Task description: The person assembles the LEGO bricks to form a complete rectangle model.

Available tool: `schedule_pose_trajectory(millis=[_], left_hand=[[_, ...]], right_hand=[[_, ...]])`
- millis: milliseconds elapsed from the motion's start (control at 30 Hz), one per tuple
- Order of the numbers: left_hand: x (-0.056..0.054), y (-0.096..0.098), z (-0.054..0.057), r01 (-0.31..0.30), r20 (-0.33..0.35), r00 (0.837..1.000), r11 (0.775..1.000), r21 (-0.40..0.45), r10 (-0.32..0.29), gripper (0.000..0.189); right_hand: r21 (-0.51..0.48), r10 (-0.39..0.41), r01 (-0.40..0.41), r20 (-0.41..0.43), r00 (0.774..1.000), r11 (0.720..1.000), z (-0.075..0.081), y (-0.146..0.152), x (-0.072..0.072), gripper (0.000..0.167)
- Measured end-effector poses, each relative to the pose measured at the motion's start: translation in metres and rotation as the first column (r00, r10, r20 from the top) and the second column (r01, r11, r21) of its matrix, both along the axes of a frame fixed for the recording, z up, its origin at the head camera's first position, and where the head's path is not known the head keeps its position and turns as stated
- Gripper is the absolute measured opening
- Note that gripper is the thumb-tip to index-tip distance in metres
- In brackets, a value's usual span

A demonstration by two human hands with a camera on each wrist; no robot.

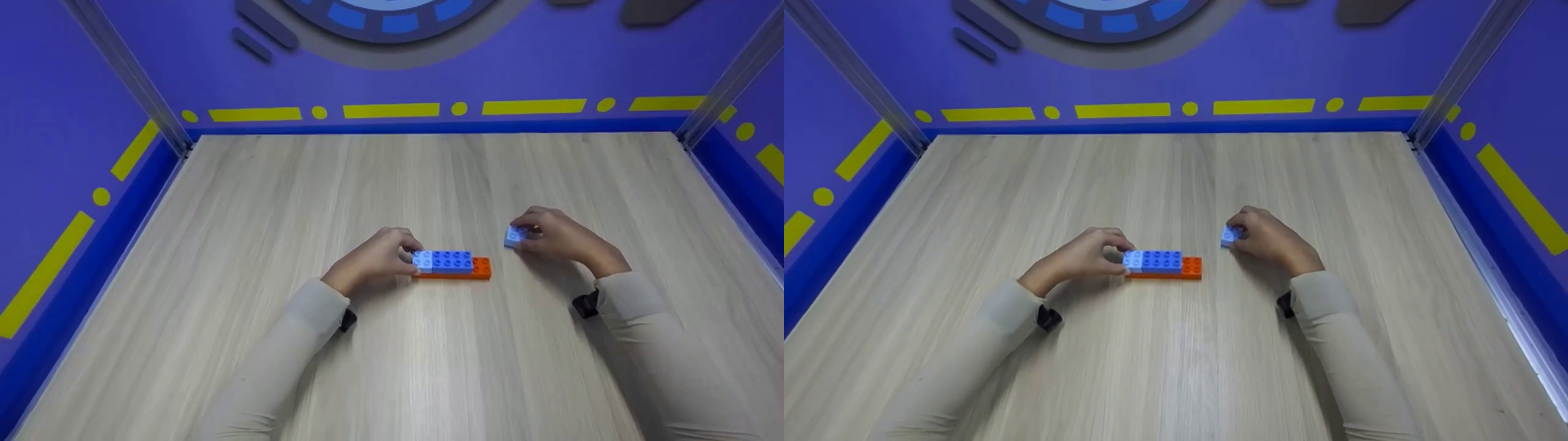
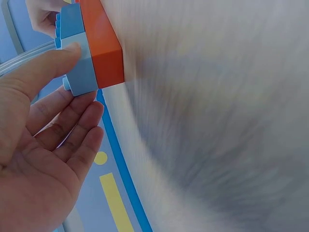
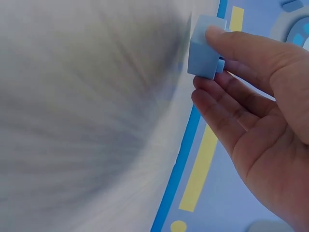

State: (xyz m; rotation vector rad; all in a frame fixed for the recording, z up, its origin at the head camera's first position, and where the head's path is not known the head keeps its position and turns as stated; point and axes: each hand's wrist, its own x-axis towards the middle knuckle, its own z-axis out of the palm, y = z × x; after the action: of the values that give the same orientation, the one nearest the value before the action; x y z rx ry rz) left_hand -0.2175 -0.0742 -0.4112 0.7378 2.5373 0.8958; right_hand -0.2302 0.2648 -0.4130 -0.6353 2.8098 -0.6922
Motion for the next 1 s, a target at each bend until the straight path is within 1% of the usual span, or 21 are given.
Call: schedule_pose_trajectory(millis=[233, 467, 633, 767, 867, 1000], left_hand=[[0.001, 0.0, 0.0, -0.005, 0.005, 1.0, 1.0, -0.012, 0.005, 0.035], [0.0, 0.0, 0.001, -0.004, -0.002, 1.0, 1.0, -0.018, 0.004, 0.036], [-0.001, -0.001, 0.002, 0.003, 0.006, 1.0, 1.0, -0.006, -0.003, 0.036], [-0.001, -0.001, 0.001, 0.006, 0.017, 1.0, 1.0, 0.008, -0.006, 0.036], [-0.001, -0.001, 0.001, 0.001, 0.027, 1.0, 1.0, 0.016, -0.001, 0.036], [0.0, -0.001, 0.001, -0.003, 0.026, 1.0, 1.0, 0.001, 0.003, 0.037]], right_hand=[[-0.021, 0.039, -0.04, -0.008, 0.999, 0.999, 0.0, -0.006, 0.003, 0.036], [-0.005, 0.048, -0.048, 0.012, 0.999, 0.999, 0.006, -0.012, 0.004, 0.035], [-0.02, 0.087, -0.087, -0.004, 0.996, 0.996, 0.008, -0.015, 0.003, 0.034], [-0.018, 0.106, -0.106, 0.006, 0.994, 0.994, 0.009, -0.017, 0.004, 0.035], [-0.009, 0.106, -0.106, 0.025, 0.994, 0.994, 0.011, -0.02, 0.005, 0.036], [-0.006, 0.116, -0.116, 0.029, 0.993, 0.993, 0.014, -0.025, 0.007, 0.036]])
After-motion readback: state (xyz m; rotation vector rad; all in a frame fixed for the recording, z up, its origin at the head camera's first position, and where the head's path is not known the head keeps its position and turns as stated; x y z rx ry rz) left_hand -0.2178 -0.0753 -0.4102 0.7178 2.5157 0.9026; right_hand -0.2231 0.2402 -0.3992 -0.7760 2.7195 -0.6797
